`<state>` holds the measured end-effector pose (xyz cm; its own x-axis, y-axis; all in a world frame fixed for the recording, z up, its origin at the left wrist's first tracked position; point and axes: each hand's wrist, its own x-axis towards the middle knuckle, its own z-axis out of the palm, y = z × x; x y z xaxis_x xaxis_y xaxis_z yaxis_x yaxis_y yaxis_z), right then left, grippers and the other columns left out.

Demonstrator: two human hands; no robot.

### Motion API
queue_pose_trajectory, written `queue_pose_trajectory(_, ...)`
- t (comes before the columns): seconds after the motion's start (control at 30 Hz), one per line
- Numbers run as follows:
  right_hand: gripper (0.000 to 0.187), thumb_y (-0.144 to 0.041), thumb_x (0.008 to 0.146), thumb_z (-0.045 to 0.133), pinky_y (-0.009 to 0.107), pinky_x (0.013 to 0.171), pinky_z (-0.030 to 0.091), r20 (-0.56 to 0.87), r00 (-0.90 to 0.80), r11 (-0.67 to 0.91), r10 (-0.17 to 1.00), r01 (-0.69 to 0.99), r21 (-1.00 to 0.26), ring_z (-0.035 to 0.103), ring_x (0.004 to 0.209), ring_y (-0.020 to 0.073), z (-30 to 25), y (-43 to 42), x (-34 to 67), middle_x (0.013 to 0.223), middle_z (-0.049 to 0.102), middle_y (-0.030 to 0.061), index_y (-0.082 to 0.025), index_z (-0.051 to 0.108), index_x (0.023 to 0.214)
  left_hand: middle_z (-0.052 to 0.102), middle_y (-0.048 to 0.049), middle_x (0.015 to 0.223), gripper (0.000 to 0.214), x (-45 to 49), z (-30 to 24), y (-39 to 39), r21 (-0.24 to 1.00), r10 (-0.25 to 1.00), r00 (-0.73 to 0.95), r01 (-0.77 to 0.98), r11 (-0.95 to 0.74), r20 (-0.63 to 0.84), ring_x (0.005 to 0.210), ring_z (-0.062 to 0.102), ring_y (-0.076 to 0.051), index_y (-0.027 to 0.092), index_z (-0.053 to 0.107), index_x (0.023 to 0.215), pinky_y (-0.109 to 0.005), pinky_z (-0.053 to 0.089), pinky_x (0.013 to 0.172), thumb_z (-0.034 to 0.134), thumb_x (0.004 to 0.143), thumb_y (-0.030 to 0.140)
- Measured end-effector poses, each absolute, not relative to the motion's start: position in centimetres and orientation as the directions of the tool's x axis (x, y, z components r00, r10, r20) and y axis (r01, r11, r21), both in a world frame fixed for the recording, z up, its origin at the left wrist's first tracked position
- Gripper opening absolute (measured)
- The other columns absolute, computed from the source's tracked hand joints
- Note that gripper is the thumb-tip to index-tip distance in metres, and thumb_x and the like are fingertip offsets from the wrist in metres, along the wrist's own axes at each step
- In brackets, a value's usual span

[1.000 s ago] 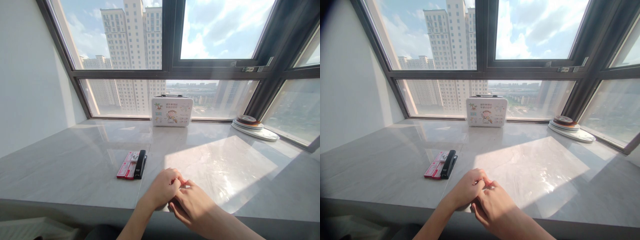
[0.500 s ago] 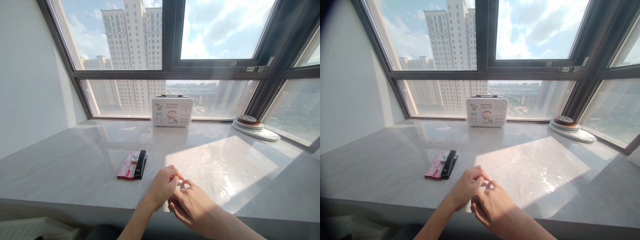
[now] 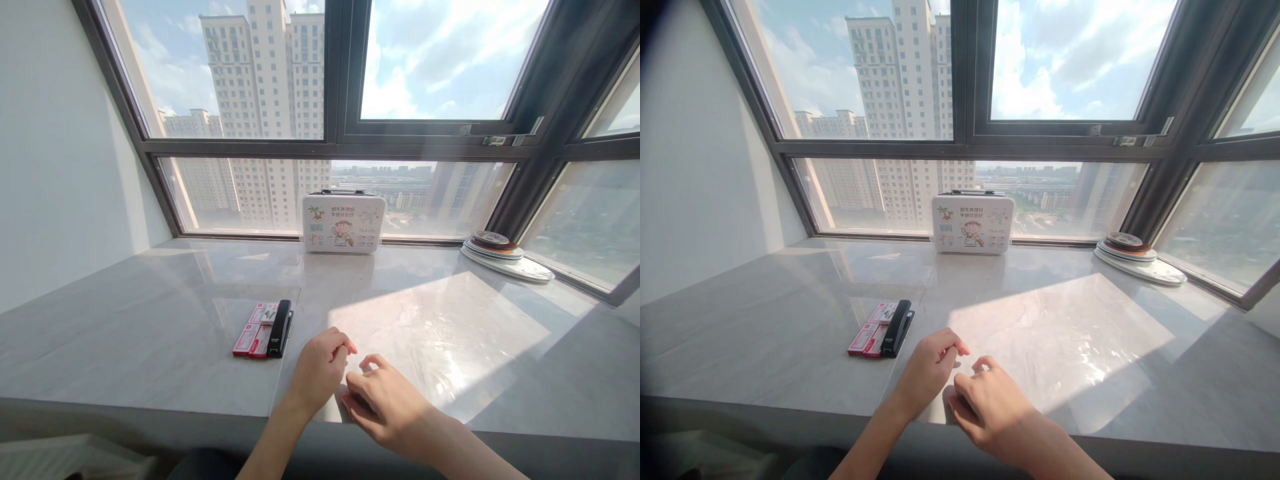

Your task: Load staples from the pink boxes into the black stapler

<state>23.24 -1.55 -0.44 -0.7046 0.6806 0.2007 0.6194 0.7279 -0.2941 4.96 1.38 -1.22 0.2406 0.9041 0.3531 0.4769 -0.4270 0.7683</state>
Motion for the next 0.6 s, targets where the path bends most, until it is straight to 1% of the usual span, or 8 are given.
queue_pose_trajectory(0.1,0.018,-0.03,0.103,0.05,0.031,0.073,0.041,0.162,-0.58,0.563,0.799,0.625,-0.54,0.057,0.07,0.0181,-0.3,-0.4,23.2,0.068,0.058,-0.0024,-0.022,0.058,0.089,0.071,-0.0039,0.105,0.037,4.0,-1.5,-0.2,0.695,0.905,0.153,0.594,-0.406,0.398,0.101,0.065,-0.019,0.022,0.072,0.102,-0.032,0.051,0.091,0.039,0.094,0.007)
queue_pose_trajectory(0.17,0.018,-0.035,0.106,0.048,0.028,0.064,0.038,0.153,-0.472,0.435,0.868,0.577,-0.691,0.056,0.065,0.0164,-0.1,0.7,21.9,0.067,0.057,-0.0047,-0.023,0.061,0.105,0.07,-0.0053,0.118,0.041,3.3,-1.9,-2.0,0.582,0.887,0.206,0.69,-0.431,0.413,0.111,0.064,-0.022,0.024,0.07,0.116,-0.037,0.051,0.098,0.041,0.093,0.005)
queue_pose_trajectory(0.23,0.028,-0.042,0.105,0.05,0.027,0.064,0.039,0.189,-0.379,0.375,0.906,0.512,-0.773,0.059,0.068,0.0165,0.0,2.3,19.5,0.072,0.06,-0.0048,-0.023,0.058,0.124,0.066,-0.0071,0.133,0.047,2.9,-2.6,-3.9,0.445,0.863,0.273,0.767,-0.463,0.426,0.122,0.06,-0.025,0.025,0.066,0.128,-0.043,0.05,0.105,0.046,0.091,0.006)
queue_pose_trajectory(0.33,0.057,-0.056,0.099,0.058,0.029,0.069,0.042,0.2,-0.312,0.341,0.929,0.509,-0.79,0.064,0.078,0.0202,0.0,5.1,14.0,0.086,0.066,-0.0003,-0.022,0.048,0.144,0.065,-0.0096,0.139,0.05,2.6,-4.2,-6.0,0.306,0.815,0.336,0.805,-0.509,0.472,0.13,0.058,-0.03,0.021,0.063,0.136,-0.048,0.05,0.108,0.049,0.09,0.008)
queue_pose_trajectory(0.4,0.074,-0.063,0.092,0.065,0.031,0.075,0.044,0.23,-0.304,0.365,0.924,0.53,-0.765,0.065,0.091,0.0238,-0.2,6.9,10.3,0.106,0.067,0.0058,-0.021,0.043,0.15,0.068,-0.009,0.133,0.05,2.6,-5.2,-6.8,0.288,0.797,0.341,0.802,-0.523,0.499,0.127,0.06,-0.03,0.021,0.065,0.134,-0.047,0.052,0.106,0.051,0.088,0.008)
queue_pose_trajectory(0.43,0.074,-0.062,0.09,0.068,0.032,0.078,0.045,0.245,-0.293,0.373,0.924,0.547,-0.749,0.064,0.096,0.0251,-0.2,7.7,8.9,0.116,0.066,0.0087,-0.021,0.045,0.148,0.07,-0.0081,0.129,0.049,2.6,-5.5,-7.0,0.298,0.795,0.329,0.799,-0.522,0.51,0.124,0.062,-0.029,0.022,0.066,0.131,-0.045,0.053,0.104,0.051,0.087,0.007)
queue_pose_trajectory(0.47,0.066,-0.06,0.09,0.068,0.033,0.08,0.046,0.248,-0.295,0.378,0.923,0.568,-0.731,0.064,0.099,0.0259,-0.1,8.4,7.9,0.12,0.064,0.0103,-0.02,0.051,0.141,0.072,-0.007,0.124,0.047,2.6,-5.7,-7.2,0.316,0.797,0.311,0.796,-0.516,0.519,0.121,0.064,-0.028,0.024,0.067,0.127,-0.044,0.054,0.102,0.051,0.087,0.006)
queue_pose_trajectory(0.6,0.037,-0.042,0.087,0.069,0.033,0.079,0.047,0.248,-0.385,0.444,0.889,0.596,-0.669,0.063,0.094,0.0258,0.7,10.0,8.7,0.111,0.067,0.01,-0.018,0.066,0.114,0.073,-0.005,0.1,0.032,2.6,-4.5,-7.5,0.401,0.827,0.252,0.78,-0.481,0.502,0.1,0.069,-0.024,0.025,0.071,0.107,-0.037,0.056,0.086,0.049,0.091,0.008)
